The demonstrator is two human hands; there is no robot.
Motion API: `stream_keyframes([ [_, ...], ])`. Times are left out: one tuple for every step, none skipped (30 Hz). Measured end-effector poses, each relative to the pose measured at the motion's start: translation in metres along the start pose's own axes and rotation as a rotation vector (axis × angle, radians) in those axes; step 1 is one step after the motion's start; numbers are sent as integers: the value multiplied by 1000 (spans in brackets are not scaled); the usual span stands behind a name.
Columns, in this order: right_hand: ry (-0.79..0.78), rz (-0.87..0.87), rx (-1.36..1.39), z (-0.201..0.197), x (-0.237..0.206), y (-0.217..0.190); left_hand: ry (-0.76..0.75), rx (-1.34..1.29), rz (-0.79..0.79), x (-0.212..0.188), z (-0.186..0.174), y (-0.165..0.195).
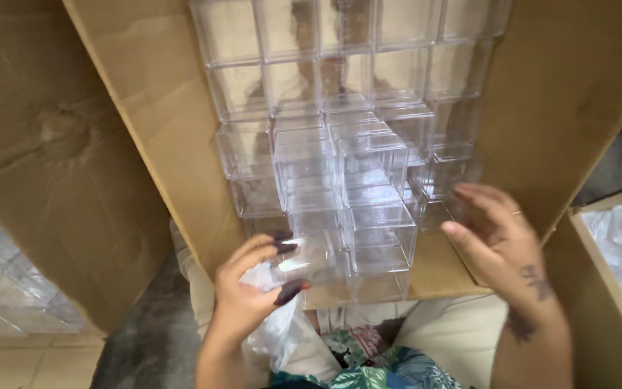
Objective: The person sits on the floor and removes clear plastic boxes from plastic bags one at a time, then stacks the boxes inside a large cardboard box. They continue pulling boxed items from the surrounding bags and building a stack throughout the episode.
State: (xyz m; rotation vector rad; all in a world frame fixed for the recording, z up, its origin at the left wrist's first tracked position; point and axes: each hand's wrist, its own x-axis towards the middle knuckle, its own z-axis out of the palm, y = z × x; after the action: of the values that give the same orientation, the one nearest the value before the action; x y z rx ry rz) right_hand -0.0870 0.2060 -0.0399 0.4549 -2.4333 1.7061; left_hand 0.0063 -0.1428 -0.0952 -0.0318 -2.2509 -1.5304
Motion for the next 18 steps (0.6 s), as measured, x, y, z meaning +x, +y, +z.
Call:
stream_keyframes([
  [-17,24,50,7,-5,12,19,-23,23,1,7,-7],
  [-31,46,99,17,-10,24,36,-47,49,1,12,-12],
  [-45,69,148,25,-15,35,68,-75,48,-1,18,-17],
  [-68,68,174,31,-22,45,100,-105,48,-4,25,-21],
  [-91,68,200,40,-29,53,132,-134,47,-6,33,-26],
  [-118,69,227,48,-35,60,185,-139,-23,-10,41,-29],
  [-96,84,202,56,-40,66,241,-141,-97,-15,50,-32],
  [-76,100,179,64,-45,70,298,-140,-171,-21,57,-33],
  [-57,113,158,71,-50,72,279,-78,-156,-27,63,-34],
  [-87,90,203,78,-55,74,262,-15,-140,-31,68,-35],
  [-118,68,248,85,-59,74,244,49,-124,-34,72,-35],
  [-149,49,295,89,-62,74,262,31,-129,-35,73,-35],
  [-136,69,313,91,-62,74,279,15,-137,-36,72,-35],
  [-124,88,330,93,-63,74,296,-1,-144,-36,71,-34],
  [-112,104,348,94,-63,74,284,-16,-164,-34,70,-34],
  [-127,103,369,95,-63,73,272,-32,-181,-33,68,-33],
  [-141,102,389,95,-63,73,259,-50,-197,-32,67,-33],
  [-153,104,407,95,-64,73,256,-50,-204,-32,66,-33],
])
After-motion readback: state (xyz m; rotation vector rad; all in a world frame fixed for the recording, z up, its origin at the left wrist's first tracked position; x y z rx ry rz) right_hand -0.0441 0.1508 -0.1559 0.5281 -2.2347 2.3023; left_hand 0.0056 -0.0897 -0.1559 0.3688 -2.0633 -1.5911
